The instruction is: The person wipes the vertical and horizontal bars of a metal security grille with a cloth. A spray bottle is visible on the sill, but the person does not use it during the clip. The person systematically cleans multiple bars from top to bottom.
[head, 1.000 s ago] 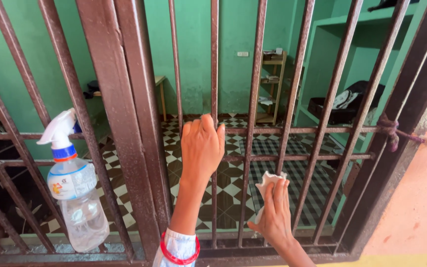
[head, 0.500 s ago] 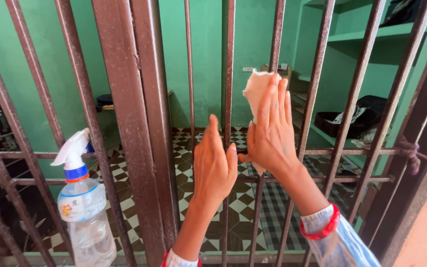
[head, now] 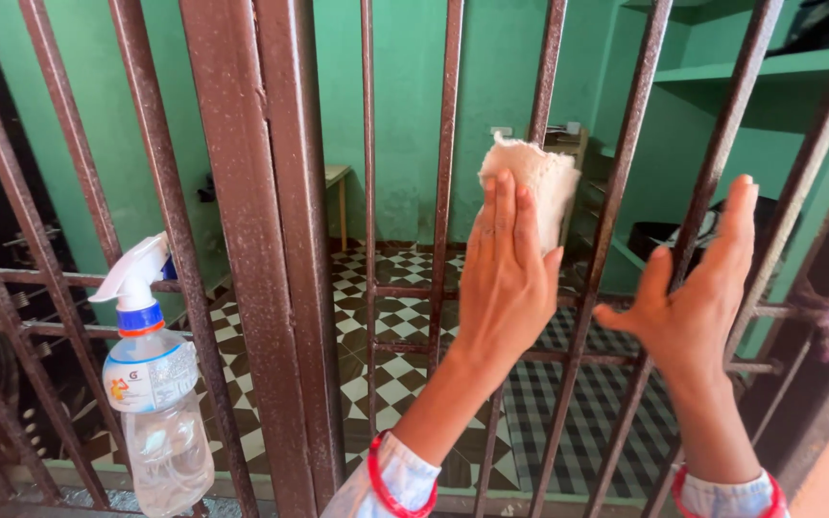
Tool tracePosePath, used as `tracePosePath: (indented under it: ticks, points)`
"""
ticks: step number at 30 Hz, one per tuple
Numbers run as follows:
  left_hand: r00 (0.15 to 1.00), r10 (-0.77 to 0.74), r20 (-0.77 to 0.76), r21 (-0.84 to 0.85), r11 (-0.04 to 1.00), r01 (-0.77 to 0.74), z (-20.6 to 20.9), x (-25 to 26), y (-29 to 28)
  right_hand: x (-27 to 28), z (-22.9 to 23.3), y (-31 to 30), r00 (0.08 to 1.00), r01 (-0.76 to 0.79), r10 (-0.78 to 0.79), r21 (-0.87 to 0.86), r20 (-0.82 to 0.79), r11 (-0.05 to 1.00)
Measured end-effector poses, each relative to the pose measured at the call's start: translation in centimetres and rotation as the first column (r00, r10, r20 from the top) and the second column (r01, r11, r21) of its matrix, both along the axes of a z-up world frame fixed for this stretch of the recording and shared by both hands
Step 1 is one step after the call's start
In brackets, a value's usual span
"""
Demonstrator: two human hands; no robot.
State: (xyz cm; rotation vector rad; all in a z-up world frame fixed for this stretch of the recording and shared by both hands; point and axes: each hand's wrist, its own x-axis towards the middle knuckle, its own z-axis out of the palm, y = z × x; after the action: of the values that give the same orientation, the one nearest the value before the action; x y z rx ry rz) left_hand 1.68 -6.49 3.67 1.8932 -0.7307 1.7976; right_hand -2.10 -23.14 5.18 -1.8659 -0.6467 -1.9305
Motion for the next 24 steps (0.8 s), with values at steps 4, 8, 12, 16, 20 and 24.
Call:
tracePosePath:
  ticks: [4, 8, 12, 16, 20, 24]
  points:
    - [0.996, 0.076, 0.043, -0.049, 0.996, -0.074, 2.0, 1.1, -1.6, 2.6, 0.1, -0.7, 0.895, -0.376, 0.425, 0.283, -0.137, 0.882]
    - [0.971, 0.224, 0.087, -0.010, 0.974, -0.224, 2.3, 1.7, -1.8, 4.6, -1.3, -2.0, 0.788, -0.486, 0.585, 0.390, -0.191, 0.782]
    - [0.972, 0.220, 0.086, -0.003, 0.975, -0.220, 0.7, 1.8, -1.8, 6.0, -2.3, -3.0, 0.726, -0.590, 0.666, 0.344, -0.169, 0.730]
    - [0.961, 0.261, 0.090, -0.018, 0.965, -0.260, -1.8, 1.2, -1.7, 5.6, -2.4, -2.8, 0.747, -0.570, 0.645, 0.343, -0.165, 0.747]
    - [0.949, 0.312, 0.045, -0.009, 0.950, -0.312, -5.1, 0.4, -1.7, 4.8, -2.1, -2.2, 0.723, -0.577, 0.671, 0.389, -0.165, 0.718]
    - [0.934, 0.353, 0.056, 0.007, 0.935, -0.354, -8.1, 0.3, -1.8, 4.4, -2.1, -2.1, 0.731, -0.571, 0.661, 0.377, -0.169, 0.729]
